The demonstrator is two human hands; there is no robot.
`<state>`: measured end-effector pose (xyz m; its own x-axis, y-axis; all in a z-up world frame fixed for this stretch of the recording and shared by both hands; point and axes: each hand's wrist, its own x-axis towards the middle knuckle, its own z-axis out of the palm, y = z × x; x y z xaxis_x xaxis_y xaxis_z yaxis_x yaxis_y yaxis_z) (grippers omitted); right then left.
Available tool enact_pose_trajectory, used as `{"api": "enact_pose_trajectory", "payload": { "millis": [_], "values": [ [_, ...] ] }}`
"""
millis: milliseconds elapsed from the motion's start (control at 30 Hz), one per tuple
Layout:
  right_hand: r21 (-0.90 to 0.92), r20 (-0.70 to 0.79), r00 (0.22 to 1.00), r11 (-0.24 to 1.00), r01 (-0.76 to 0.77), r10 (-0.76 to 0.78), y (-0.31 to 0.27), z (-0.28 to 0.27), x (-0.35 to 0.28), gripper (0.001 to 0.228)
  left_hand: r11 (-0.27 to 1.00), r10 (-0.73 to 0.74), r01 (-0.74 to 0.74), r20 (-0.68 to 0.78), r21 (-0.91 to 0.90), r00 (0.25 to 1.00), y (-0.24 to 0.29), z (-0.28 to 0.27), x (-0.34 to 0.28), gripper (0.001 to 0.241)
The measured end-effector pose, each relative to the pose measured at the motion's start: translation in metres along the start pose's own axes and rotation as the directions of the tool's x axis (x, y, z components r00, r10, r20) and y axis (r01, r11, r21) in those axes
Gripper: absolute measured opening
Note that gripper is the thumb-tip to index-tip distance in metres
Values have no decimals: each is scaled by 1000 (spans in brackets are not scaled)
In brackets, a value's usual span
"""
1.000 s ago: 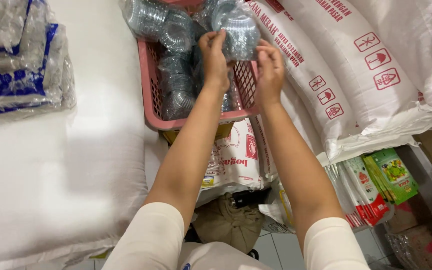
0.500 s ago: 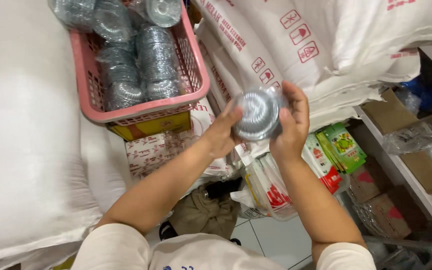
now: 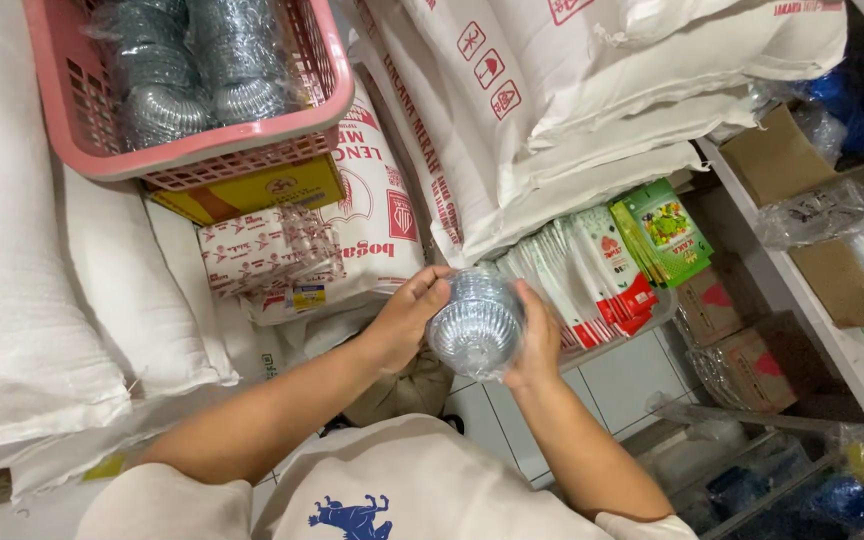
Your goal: The person repeatedly takes plastic-wrapped molds from a basket and stacks them onto a shelf by hand, and handles packets of plastic bags in a container.
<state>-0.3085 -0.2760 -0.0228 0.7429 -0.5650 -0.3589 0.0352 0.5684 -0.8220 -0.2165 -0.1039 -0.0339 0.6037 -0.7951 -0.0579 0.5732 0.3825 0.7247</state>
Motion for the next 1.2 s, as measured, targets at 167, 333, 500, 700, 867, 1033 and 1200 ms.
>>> {"api": "enact_pose_trajectory", "payload": {
  "millis": [167, 333, 500, 700, 867, 1033, 1200],
  "values": [
    [97, 247, 956, 978, -185, 156, 6, -19, -10, 37, 996, 9, -20, -120, -86, 993, -49, 5, -16, 44],
    [123, 243, 913, 923, -365, 329, -7, -34, -8, 32, 966, -191, 178, -57, -186, 980, -44, 21, -20, 50],
    [-134, 266, 963, 991, -16, 51, -14, -59, -13, 38, 938, -329, 343, 168, -58, 929, -43, 29, -12, 60],
    [-264, 166, 796, 752, 604, -582, -52, -49, -57, 32, 900, -321, 378, 255, -218, 912, -50, 36, 4, 59],
    [-585, 777, 273, -493, 644, -567, -40, -5, -132, 26, 877, -397, 451, 280, -168, 874, -60, 35, 4, 51],
    [-843, 291, 613, 106, 527, -735, -21, -2, -159, 37, 826, -435, 542, 437, -155, 787, -49, 37, -12, 48],
    [-917, 334, 417, -189, 351, -845, 21, 10, -208, 46, 791, -529, 608, 424, -66, 735, -50, 33, -32, 45]
  ]
}}
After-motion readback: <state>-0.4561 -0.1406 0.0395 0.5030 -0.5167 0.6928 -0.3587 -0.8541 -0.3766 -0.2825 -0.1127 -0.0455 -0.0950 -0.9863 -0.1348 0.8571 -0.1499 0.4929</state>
